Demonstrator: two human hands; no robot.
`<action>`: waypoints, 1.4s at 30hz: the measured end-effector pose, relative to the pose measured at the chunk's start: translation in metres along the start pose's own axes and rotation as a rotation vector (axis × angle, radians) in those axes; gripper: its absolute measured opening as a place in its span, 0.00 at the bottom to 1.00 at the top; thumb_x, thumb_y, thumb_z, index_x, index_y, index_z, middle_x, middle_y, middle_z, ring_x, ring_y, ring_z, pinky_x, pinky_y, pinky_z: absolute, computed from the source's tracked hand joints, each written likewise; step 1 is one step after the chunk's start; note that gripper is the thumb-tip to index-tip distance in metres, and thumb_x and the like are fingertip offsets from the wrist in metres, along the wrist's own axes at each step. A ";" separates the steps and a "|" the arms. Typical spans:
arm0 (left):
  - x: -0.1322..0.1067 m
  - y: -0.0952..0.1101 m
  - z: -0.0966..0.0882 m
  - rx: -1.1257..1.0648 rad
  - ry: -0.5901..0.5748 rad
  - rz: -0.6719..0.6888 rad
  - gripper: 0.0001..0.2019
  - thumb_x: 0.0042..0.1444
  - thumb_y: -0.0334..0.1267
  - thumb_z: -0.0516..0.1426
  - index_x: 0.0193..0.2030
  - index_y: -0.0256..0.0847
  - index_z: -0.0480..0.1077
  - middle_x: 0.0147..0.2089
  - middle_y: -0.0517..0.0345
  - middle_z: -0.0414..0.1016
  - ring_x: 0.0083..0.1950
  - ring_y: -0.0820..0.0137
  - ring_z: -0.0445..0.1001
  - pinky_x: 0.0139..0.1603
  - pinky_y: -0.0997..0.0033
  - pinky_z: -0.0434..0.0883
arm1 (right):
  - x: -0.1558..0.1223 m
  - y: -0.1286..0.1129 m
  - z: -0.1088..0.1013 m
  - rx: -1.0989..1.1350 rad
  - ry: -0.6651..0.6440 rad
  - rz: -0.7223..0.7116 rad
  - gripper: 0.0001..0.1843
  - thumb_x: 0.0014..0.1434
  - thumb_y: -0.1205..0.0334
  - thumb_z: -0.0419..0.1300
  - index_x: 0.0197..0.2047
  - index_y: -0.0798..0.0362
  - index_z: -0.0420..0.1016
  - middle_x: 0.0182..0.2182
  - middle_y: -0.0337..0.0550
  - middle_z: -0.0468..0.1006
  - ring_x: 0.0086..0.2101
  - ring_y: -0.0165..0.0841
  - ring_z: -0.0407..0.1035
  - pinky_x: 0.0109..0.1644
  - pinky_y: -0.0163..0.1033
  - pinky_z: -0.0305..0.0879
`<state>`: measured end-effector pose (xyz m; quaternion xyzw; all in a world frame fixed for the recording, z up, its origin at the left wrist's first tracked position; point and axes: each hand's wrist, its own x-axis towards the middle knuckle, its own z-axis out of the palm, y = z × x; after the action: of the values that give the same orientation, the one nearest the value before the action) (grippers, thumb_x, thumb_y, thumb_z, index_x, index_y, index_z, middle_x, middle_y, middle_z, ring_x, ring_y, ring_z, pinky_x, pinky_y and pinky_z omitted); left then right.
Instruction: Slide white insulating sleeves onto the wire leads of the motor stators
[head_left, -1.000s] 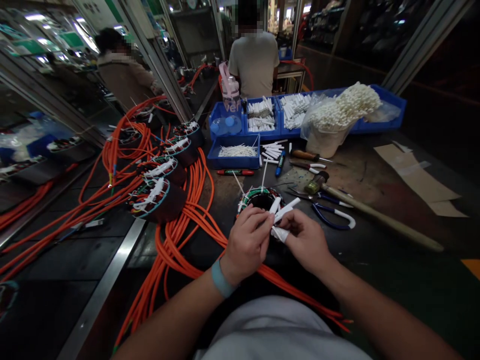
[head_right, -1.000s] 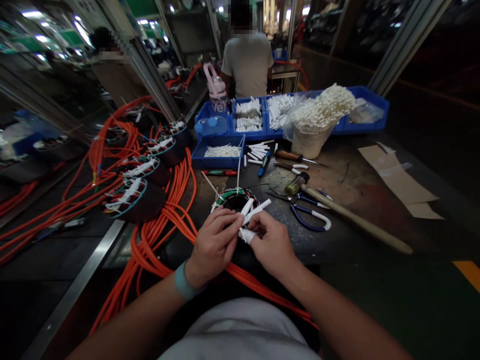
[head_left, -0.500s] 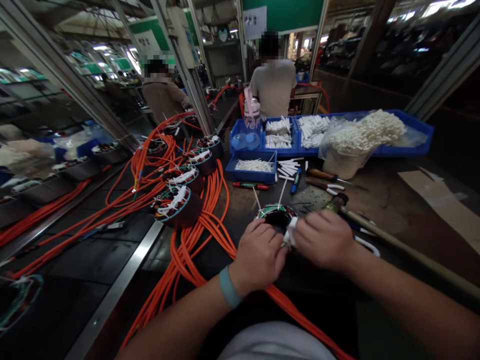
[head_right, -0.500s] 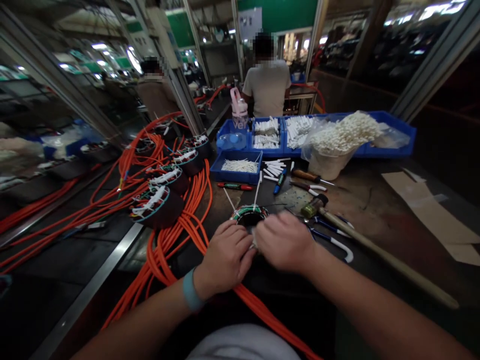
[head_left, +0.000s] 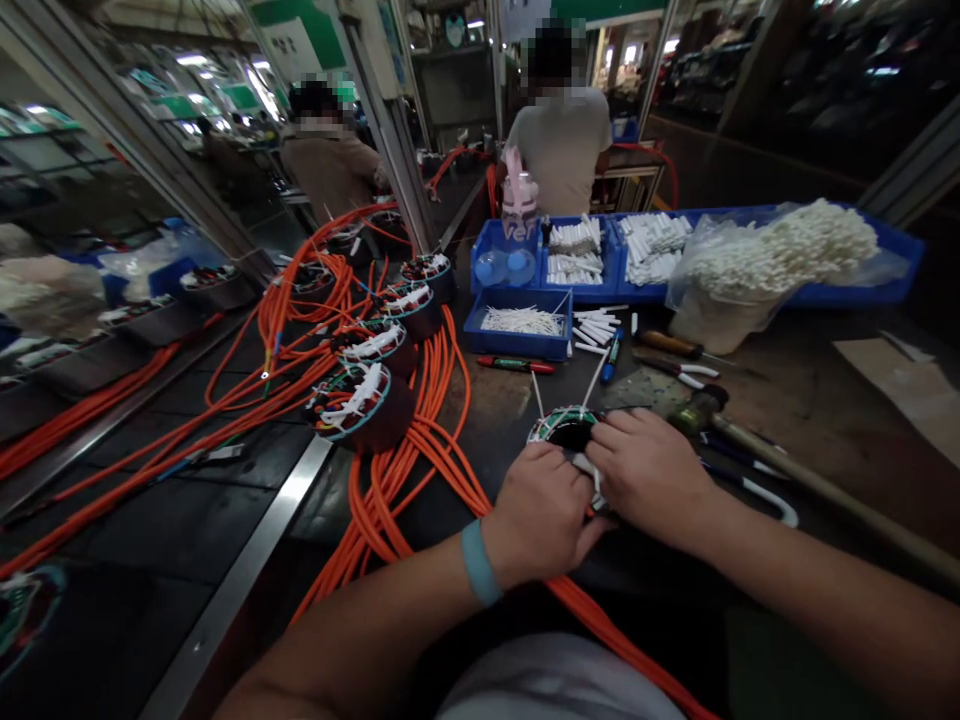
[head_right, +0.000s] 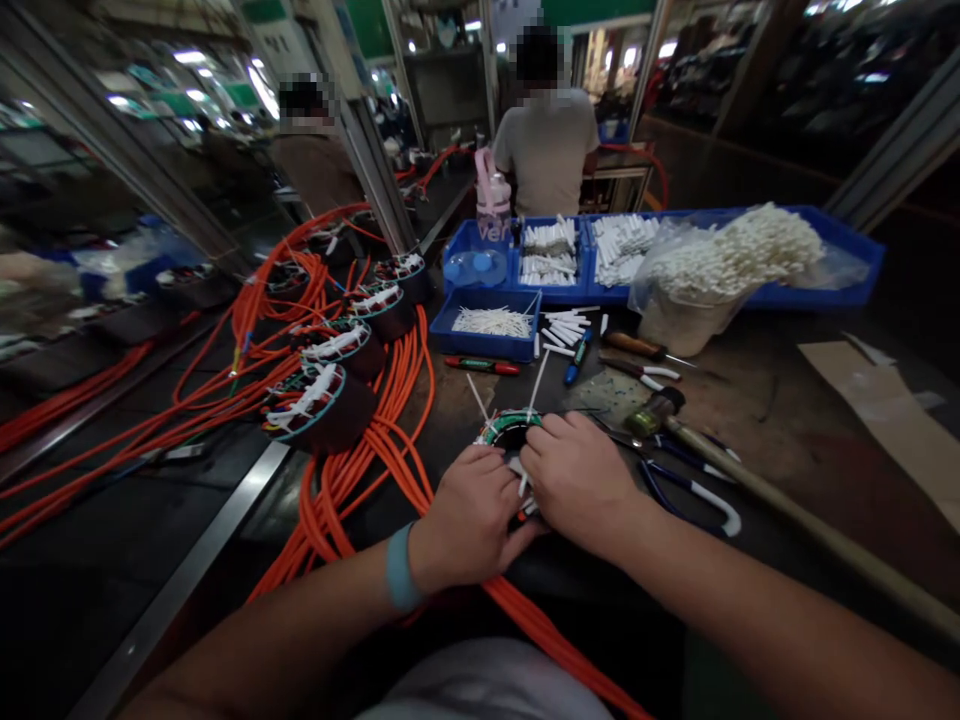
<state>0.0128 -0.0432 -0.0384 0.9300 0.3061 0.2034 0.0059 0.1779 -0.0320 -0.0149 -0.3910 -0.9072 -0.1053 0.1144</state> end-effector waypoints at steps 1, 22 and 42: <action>0.001 0.000 0.000 -0.015 -0.014 -0.003 0.15 0.56 0.48 0.55 0.33 0.36 0.70 0.31 0.52 0.72 0.36 0.64 0.70 0.44 0.59 0.65 | 0.007 0.001 -0.001 0.008 -0.081 0.032 0.08 0.53 0.69 0.56 0.23 0.54 0.70 0.24 0.44 0.70 0.31 0.35 0.59 0.34 0.41 0.45; 0.003 -0.029 -0.047 -0.111 -0.281 0.105 0.35 0.40 0.59 0.63 0.51 0.37 0.67 0.50 0.45 0.71 0.61 0.53 0.60 0.63 0.50 0.53 | -0.052 -0.103 0.042 1.947 0.000 0.685 0.22 0.51 0.43 0.61 0.36 0.53 0.65 0.35 0.40 0.71 0.38 0.31 0.65 0.47 0.38 0.61; 0.002 -0.007 -0.035 -0.266 -0.072 -0.106 0.10 0.51 0.34 0.58 0.42 0.45 0.70 0.42 0.58 0.77 0.48 0.63 0.72 0.58 0.53 0.59 | -0.063 0.098 0.005 0.472 0.415 0.879 0.10 0.54 0.57 0.55 0.37 0.54 0.71 0.34 0.44 0.75 0.34 0.34 0.68 0.37 0.37 0.65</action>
<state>-0.0024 -0.0404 -0.0065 0.9102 0.3250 0.2080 0.1508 0.2915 -0.0076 -0.0277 -0.6686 -0.6153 0.0844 0.4091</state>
